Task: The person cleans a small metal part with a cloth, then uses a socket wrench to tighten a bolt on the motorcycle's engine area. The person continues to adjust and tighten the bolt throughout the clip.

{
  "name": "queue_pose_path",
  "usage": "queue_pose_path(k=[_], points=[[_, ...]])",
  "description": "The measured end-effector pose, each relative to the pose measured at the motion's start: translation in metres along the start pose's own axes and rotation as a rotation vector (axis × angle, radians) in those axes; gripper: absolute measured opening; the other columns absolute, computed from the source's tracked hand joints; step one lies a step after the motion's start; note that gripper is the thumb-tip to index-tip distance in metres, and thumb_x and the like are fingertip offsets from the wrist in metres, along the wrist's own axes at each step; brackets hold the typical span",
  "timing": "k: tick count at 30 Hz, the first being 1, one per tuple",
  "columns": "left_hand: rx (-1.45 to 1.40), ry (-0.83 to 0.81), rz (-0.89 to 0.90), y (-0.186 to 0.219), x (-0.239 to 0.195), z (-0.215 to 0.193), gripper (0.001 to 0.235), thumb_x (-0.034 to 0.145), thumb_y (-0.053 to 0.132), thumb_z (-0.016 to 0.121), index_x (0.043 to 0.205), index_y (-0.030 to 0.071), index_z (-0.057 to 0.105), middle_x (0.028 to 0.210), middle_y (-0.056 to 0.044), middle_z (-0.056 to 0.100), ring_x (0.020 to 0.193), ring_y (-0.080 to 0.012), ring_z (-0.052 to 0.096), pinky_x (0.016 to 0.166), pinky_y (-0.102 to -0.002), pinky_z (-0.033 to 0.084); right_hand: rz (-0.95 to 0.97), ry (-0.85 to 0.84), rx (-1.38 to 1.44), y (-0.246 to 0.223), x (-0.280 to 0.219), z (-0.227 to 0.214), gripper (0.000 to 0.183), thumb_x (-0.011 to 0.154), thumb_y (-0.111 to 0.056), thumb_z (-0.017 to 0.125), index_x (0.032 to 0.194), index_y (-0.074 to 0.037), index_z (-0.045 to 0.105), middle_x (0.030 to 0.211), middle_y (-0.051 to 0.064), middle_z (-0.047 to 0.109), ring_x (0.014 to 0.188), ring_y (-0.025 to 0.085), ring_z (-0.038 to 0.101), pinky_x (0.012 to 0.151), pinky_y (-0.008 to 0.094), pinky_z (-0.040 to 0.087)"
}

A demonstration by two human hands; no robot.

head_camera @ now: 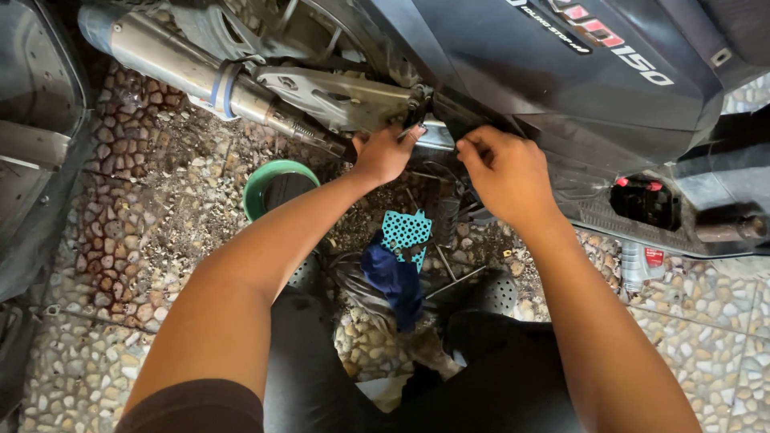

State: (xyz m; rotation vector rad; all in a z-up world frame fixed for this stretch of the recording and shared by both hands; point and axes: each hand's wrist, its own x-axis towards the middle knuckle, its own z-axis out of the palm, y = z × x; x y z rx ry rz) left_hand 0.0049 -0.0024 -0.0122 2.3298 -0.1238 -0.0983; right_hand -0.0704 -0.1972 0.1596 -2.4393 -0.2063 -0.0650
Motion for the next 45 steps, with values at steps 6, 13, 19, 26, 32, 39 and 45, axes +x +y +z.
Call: queue_pose_path(k=[6,13,19,26,32,39,45], points=[[0.183,-0.192,-0.130,0.016,0.007,-0.029,0.072,0.100,0.070,0.042,0.128,0.010,0.070,0.131,-0.027,0.061,0.130,-0.0437,0.050,0.111,-0.062,0.018,0.004,0.008,-0.003,0.000,0.000,0.001,0.018,0.097,-0.025,0.069,0.098,-0.008,0.075,0.081,0.008,0.076,0.068,0.025,0.072,0.063,0.039,0.053],[0.728,-0.183,0.130,0.026,0.026,-0.059,0.079,0.097,0.075,0.043,0.111,0.006,0.080,0.121,-0.017,0.068,0.129,-0.0326,0.051,0.113,-0.058,0.020,0.029,0.003,-0.034,0.000,0.001,0.002,0.019,0.097,-0.026,0.069,0.097,-0.008,0.076,0.079,0.008,0.075,0.065,0.026,0.071,0.063,0.039,0.052],[1.100,0.058,0.484,0.010,0.035,-0.044,0.068,0.096,0.070,0.049,0.103,0.010,0.079,0.124,-0.012,0.066,0.129,-0.0306,0.046,0.106,-0.056,0.021,0.036,0.003,0.013,-0.001,-0.002,0.000,0.019,0.097,-0.026,0.069,0.098,-0.008,0.075,0.082,0.008,0.076,0.067,0.025,0.071,0.064,0.038,0.053],[0.771,0.108,0.574,-0.008,0.008,-0.060,0.073,0.097,0.075,0.049,0.105,0.010,0.080,0.114,-0.015,0.069,0.122,-0.0298,0.054,0.095,-0.053,0.031,0.043,-0.002,0.011,0.001,-0.001,0.000,0.019,0.096,-0.026,0.070,0.097,-0.008,0.075,0.081,0.010,0.075,0.067,0.027,0.071,0.064,0.040,0.053],[0.568,0.172,0.419,-0.008,-0.001,-0.040,0.065,0.097,0.069,0.054,0.108,0.009,0.076,0.111,-0.017,0.069,0.116,-0.0349,0.056,0.094,-0.062,0.030,-0.022,0.020,-0.001,0.002,-0.001,0.000,0.018,0.097,-0.024,0.069,0.097,-0.007,0.075,0.083,0.010,0.075,0.070,0.027,0.072,0.065,0.040,0.053],[0.340,0.143,0.294,-0.021,-0.005,-0.011,0.058,0.097,0.063,0.056,0.111,0.010,0.075,0.117,-0.016,0.066,0.117,-0.0371,0.057,0.098,-0.063,0.029,0.020,-0.013,0.003,0.000,0.000,0.000,0.019,0.097,-0.025,0.069,0.098,-0.007,0.075,0.082,0.009,0.076,0.070,0.026,0.072,0.064,0.039,0.053],[0.208,0.130,0.271,-0.018,-0.006,-0.012,0.047,0.100,0.050,0.053,0.121,0.013,0.072,0.121,-0.014,0.066,0.111,-0.0371,0.061,0.096,-0.061,0.032,0.043,-0.009,-0.008,-0.001,0.000,0.000,0.019,0.097,-0.025,0.069,0.099,-0.007,0.075,0.083,0.010,0.075,0.068,0.026,0.072,0.063,0.039,0.053]])
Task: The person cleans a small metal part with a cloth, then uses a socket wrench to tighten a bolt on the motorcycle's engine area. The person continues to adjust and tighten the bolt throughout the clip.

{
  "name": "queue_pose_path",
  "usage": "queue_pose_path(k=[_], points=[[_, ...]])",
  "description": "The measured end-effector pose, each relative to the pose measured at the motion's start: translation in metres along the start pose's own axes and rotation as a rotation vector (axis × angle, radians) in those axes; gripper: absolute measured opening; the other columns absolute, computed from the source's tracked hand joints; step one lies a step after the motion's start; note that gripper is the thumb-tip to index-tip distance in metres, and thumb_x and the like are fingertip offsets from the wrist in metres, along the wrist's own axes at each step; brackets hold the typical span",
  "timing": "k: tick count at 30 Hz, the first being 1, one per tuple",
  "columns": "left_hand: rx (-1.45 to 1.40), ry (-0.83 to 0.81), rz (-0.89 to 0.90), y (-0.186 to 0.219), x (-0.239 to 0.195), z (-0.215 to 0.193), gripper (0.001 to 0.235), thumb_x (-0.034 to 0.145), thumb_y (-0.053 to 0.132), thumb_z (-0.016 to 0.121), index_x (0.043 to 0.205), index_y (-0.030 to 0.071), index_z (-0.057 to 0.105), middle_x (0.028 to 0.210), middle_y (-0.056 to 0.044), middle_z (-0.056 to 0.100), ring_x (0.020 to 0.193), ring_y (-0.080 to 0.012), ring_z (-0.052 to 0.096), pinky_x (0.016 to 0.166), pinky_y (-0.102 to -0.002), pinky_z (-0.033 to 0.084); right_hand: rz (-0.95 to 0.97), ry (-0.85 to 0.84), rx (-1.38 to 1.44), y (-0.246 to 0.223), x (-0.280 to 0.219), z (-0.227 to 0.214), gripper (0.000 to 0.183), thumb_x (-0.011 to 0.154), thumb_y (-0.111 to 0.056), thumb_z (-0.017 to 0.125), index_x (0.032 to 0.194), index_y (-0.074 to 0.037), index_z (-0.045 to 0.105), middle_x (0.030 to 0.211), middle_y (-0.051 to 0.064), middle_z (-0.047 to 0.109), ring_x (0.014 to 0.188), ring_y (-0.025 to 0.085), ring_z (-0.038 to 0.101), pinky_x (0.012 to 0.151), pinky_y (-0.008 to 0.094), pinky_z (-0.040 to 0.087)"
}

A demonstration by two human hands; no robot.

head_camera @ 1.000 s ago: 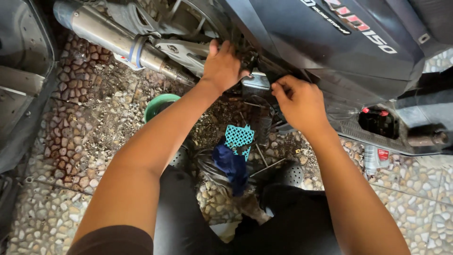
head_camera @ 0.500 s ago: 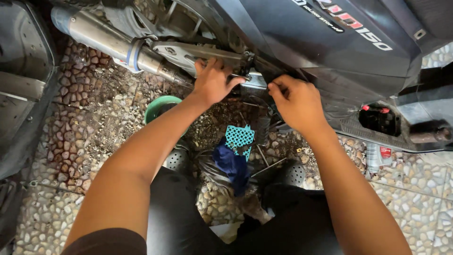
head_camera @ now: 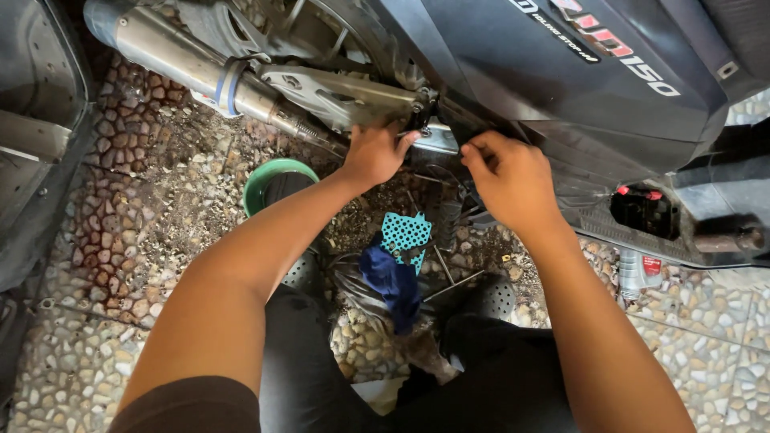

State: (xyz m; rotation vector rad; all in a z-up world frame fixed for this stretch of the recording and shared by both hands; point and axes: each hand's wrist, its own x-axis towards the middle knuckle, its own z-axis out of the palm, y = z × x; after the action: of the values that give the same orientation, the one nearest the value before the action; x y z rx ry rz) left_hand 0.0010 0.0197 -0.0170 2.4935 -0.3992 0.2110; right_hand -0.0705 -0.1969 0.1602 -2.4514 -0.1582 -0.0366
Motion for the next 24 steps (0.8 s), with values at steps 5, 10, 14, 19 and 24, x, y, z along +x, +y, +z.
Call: queue_pose_path(k=[5,10,14,19,24], points=[[-0.044,-0.019,0.061,-0.008,0.004,0.008,0.048,0.105,0.047,0.055,0.119,0.004,0.070,0.116,-0.020,0.068,0.102,-0.0439,0.065,0.090,-0.055,0.048,0.016,-0.012,-0.001,-0.005,0.000,-0.003,0.019,0.097,-0.026,0.069,0.100,-0.008,0.075,0.082,0.009,0.076,0.067,0.025,0.071,0.063,0.038,0.052],[-0.054,-0.009,0.050,-0.001,0.008,0.005,0.049,0.103,0.045,0.055,0.116,0.001,0.070,0.114,-0.023,0.069,0.098,-0.0470,0.065,0.087,-0.056,0.049,-0.016,0.008,-0.001,-0.001,0.001,0.001,0.019,0.097,-0.025,0.069,0.100,-0.007,0.075,0.083,0.008,0.076,0.067,0.024,0.071,0.064,0.038,0.053],[-0.010,-0.096,-0.069,0.007,0.012,0.002,0.050,0.102,0.047,0.056,0.110,0.000,0.070,0.109,-0.024,0.069,0.095,-0.0471,0.066,0.088,-0.055,0.050,0.001,0.007,-0.002,0.000,0.002,0.002,0.019,0.097,-0.025,0.069,0.099,-0.007,0.075,0.083,0.007,0.077,0.067,0.024,0.072,0.064,0.037,0.053],[0.022,-0.099,-0.081,0.016,0.012,-0.008,0.052,0.101,0.050,0.054,0.105,0.002,0.072,0.107,-0.023,0.071,0.093,-0.0451,0.068,0.086,-0.054,0.052,0.003,0.004,-0.013,0.001,0.001,0.002,0.019,0.097,-0.026,0.069,0.099,-0.008,0.075,0.083,0.008,0.076,0.068,0.025,0.072,0.064,0.038,0.053],[0.121,-0.135,-0.080,0.017,0.016,-0.006,0.058,0.103,0.055,0.049,0.106,0.002,0.073,0.110,-0.023,0.071,0.092,-0.0436,0.069,0.084,-0.053,0.054,0.013,0.002,-0.008,0.003,0.001,0.004,0.020,0.097,-0.026,0.069,0.098,-0.008,0.075,0.083,0.008,0.076,0.068,0.025,0.072,0.065,0.038,0.053]])
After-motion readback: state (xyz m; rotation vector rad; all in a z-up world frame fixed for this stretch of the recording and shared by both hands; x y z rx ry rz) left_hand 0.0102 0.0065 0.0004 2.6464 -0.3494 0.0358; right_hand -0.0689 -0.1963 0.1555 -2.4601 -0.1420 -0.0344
